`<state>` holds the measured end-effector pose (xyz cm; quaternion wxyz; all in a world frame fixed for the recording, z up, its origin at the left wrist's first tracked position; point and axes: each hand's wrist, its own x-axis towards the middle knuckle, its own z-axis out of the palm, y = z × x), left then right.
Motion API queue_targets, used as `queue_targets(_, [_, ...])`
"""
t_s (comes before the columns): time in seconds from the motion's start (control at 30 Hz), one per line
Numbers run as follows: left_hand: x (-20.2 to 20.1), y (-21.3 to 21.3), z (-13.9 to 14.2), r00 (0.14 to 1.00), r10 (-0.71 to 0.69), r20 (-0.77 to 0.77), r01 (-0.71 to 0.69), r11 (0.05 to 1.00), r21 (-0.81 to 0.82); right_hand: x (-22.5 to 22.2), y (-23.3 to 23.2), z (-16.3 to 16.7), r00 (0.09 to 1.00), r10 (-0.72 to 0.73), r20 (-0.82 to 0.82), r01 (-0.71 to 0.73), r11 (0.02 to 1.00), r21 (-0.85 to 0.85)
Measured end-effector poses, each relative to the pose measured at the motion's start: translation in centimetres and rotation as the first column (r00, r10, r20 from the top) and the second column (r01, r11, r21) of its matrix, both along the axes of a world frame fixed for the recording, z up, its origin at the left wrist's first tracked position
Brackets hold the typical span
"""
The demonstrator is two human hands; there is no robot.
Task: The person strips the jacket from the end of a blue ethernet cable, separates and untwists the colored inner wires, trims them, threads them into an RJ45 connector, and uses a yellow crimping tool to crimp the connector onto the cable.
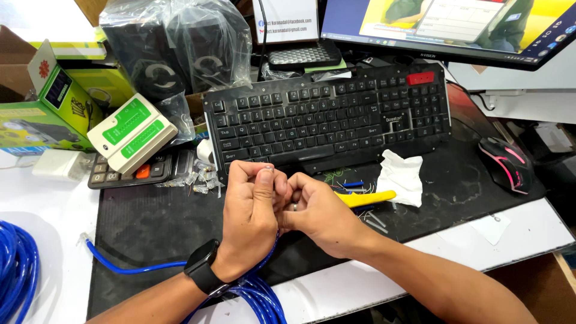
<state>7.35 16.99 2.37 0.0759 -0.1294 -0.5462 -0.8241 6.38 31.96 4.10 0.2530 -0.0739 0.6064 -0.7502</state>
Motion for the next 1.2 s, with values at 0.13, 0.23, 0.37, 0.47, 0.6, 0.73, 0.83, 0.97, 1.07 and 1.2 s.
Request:
queue_targets(0.13, [-0.2,0.1,0.8,0.998,-0.035,-0.055,0.041,0.993,0.11,0.1,-0.1,0.2,0.999,-0.035,-0.037,0.033,0.999,-0.04])
queue_targets(0.23, [-0.3,-0.5,1.4,0.996,-0.014,0.091,0.008,0.998,0.064,0.4,0.0,0.7,0.998,-0.041,-0.054,0.04,0.999,-0.023])
queue_targets(0.37, [-0.7,-0.6,1.9,0.998,-0.038,0.058,0.033,0.996,0.081,0.6,-0.1,1.1,0.999,-0.034,-0.03,0.034,0.999,0.004])
queue_targets(0.47, [-0.9,-0.7,2.1,0.996,-0.045,0.082,0.038,0.996,0.075,0.6,-0.1,1.1,0.998,-0.067,0.014,0.068,0.994,-0.086])
queue_targets(0.6, [-1.7,-1.1,3.0,1.0,-0.015,-0.005,0.015,0.999,-0.034,0.0,1.2,1.5,0.996,-0.086,0.039,0.091,0.986,-0.143])
queue_targets(0.73, [-1.3,-1.8,4.1,0.999,0.015,-0.034,-0.024,0.966,-0.257,-0.7,3.0,2.3,1.0,-0.01,-0.014,0.01,1.0,-0.015])
queue_targets(0.83, [-1.2,-3.1,5.0,0.949,0.019,-0.316,-0.179,0.855,-0.486,-0.7,3.1,2.7,0.996,-0.023,-0.083,0.035,0.988,0.151])
queue_targets(0.97, [-1.5,-5.0,5.5,0.956,-0.02,-0.293,-0.198,0.693,-0.693,-0.5,2.1,3.3,0.869,0.078,-0.489,0.247,0.788,0.564])
queue_targets(1.07, [-1.3,-5.9,5.0,0.93,-0.075,-0.359,-0.243,0.606,-0.757,-0.1,1.3,3.4,0.811,0.107,-0.575,0.333,0.724,0.604])
queue_targets(1.2, [-1.0,-6.2,3.9,0.85,-0.175,-0.497,-0.374,0.464,-0.803,0.1,0.6,3.1,0.645,0.191,-0.74,0.411,0.729,0.547])
